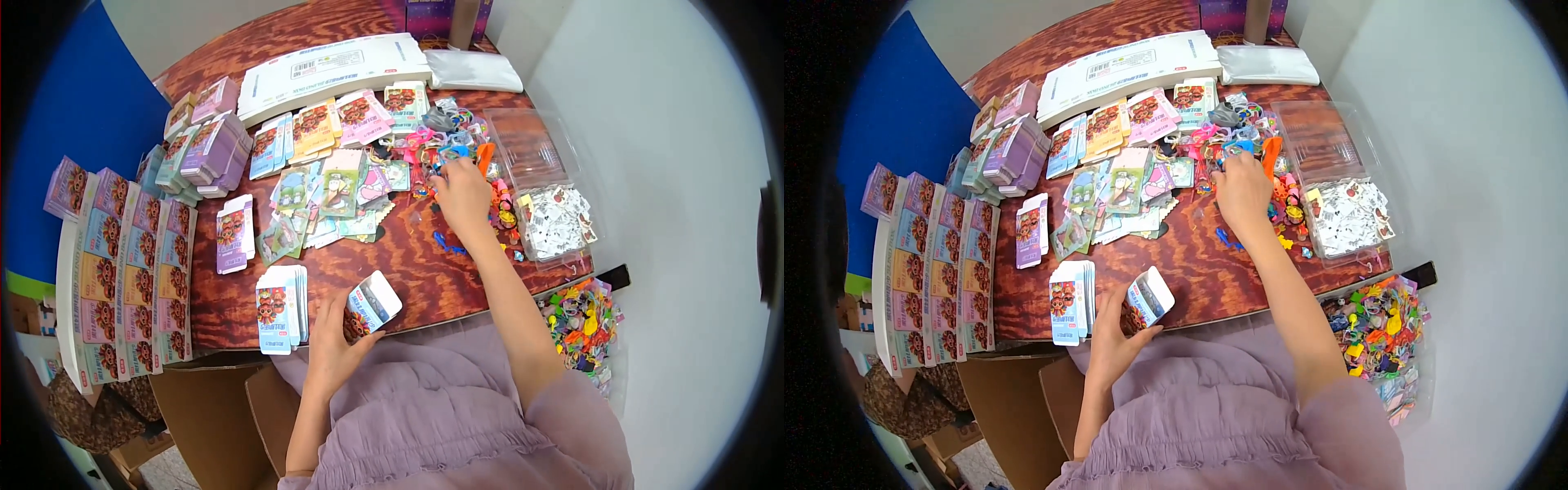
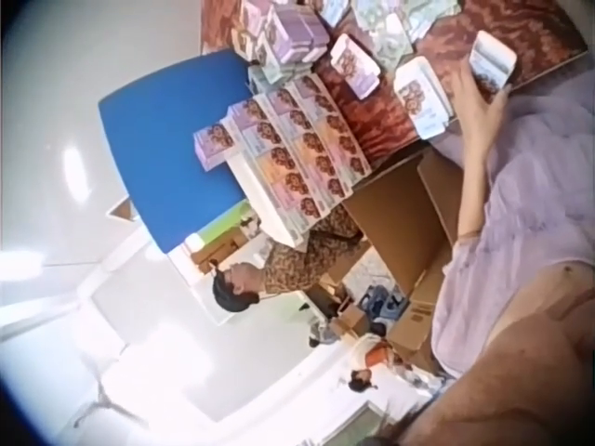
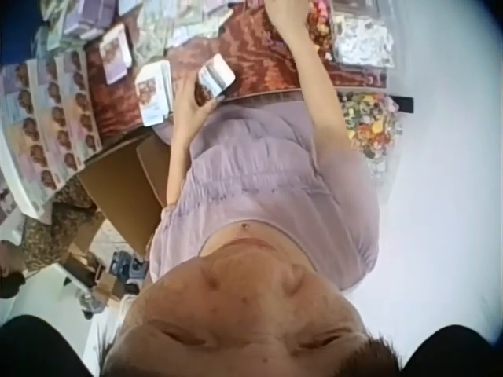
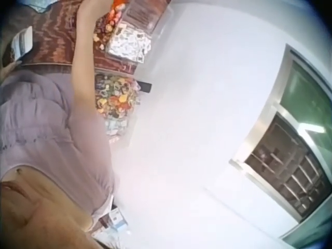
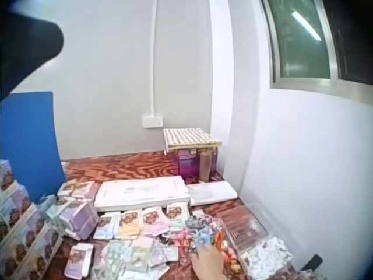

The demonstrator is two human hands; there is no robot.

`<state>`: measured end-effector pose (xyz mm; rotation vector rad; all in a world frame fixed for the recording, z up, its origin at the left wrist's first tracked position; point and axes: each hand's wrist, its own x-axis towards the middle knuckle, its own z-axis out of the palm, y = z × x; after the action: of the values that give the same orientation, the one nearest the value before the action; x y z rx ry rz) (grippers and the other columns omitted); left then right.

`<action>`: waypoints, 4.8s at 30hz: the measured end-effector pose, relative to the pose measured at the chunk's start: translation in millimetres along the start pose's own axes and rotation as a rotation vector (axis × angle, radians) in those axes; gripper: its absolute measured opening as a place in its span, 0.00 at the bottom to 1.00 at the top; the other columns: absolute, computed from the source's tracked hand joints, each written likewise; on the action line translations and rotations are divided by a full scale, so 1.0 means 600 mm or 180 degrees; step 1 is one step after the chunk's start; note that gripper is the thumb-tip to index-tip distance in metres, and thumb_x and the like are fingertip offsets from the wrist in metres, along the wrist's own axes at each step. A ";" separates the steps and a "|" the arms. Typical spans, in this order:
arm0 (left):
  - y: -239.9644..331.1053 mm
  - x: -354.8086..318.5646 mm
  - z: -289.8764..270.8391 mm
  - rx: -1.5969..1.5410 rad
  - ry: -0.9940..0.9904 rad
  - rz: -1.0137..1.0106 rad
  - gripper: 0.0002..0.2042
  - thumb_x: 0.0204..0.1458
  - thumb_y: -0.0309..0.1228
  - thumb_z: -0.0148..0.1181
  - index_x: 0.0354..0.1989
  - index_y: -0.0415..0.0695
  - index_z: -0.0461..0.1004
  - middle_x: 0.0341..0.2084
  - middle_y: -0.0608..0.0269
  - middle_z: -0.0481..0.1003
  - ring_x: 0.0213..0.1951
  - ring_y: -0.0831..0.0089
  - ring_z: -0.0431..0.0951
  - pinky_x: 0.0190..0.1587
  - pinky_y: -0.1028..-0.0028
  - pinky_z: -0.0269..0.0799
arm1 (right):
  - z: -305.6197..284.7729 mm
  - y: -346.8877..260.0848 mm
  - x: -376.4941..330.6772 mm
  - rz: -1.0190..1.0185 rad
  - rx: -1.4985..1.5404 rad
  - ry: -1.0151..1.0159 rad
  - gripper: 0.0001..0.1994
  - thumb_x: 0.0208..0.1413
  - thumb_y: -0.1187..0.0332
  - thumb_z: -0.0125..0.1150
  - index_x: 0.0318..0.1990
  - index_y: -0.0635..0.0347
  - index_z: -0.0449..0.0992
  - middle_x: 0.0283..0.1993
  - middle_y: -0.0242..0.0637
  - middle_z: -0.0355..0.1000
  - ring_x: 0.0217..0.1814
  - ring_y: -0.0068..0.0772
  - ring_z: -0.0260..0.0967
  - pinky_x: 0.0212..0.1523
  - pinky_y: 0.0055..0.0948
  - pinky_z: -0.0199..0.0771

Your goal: Organizing and packaging various toy items, stickers, and small packets into containers.

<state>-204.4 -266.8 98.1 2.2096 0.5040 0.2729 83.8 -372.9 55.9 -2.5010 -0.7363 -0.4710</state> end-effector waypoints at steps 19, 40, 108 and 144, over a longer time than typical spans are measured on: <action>-0.010 -0.029 -0.009 -0.0186 -0.0062 -0.0092 0.38 0.37 0.29 0.76 0.60 0.38 0.66 0.49 0.49 0.71 0.52 0.52 0.73 0.52 0.63 0.70 | -0.058 0.061 0.010 0.1809 0.6425 -0.1379 0.07 0.65 0.67 0.52 0.44 0.59 0.72 0.51 0.53 0.74 0.52 0.44 0.74 0.52 0.40 0.78; 0.009 0.057 0.031 -0.0512 -0.0900 0.0390 0.37 0.37 0.34 0.76 0.60 0.39 0.68 0.57 0.54 0.65 0.56 0.57 0.71 0.56 0.65 0.69 | -0.051 0.020 -0.085 0.2407 0.5662 -0.0935 0.05 0.64 0.68 0.55 0.42 0.57 0.71 0.33 0.33 0.75 0.30 0.20 0.70 0.29 0.20 0.68; -0.091 -0.005 -0.006 -0.4067 -0.0847 -0.1009 0.35 0.47 0.39 0.68 0.62 0.32 0.63 0.53 0.50 0.74 0.56 0.60 0.75 0.57 0.64 0.71 | -0.123 -0.001 -0.103 -0.0136 0.1640 -0.1875 0.05 0.54 0.74 0.60 0.36 0.64 0.76 0.29 0.37 0.73 0.30 0.33 0.72 0.34 0.31 0.71; -0.058 -0.015 -0.026 -0.3404 -0.1280 -0.1137 0.49 0.36 0.19 0.74 0.70 0.38 0.53 0.51 0.56 0.73 0.49 0.68 0.76 0.49 0.67 0.75 | -0.108 -0.046 -0.138 -0.3869 0.0063 -0.1690 0.11 0.44 0.70 0.60 0.37 0.60 0.71 0.38 0.35 0.66 0.41 0.32 0.68 0.37 0.30 0.71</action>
<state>-227.4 -240.1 80.5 1.0649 0.3806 -0.0965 -9.8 -421.5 82.0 -1.8716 -2.4271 -0.1390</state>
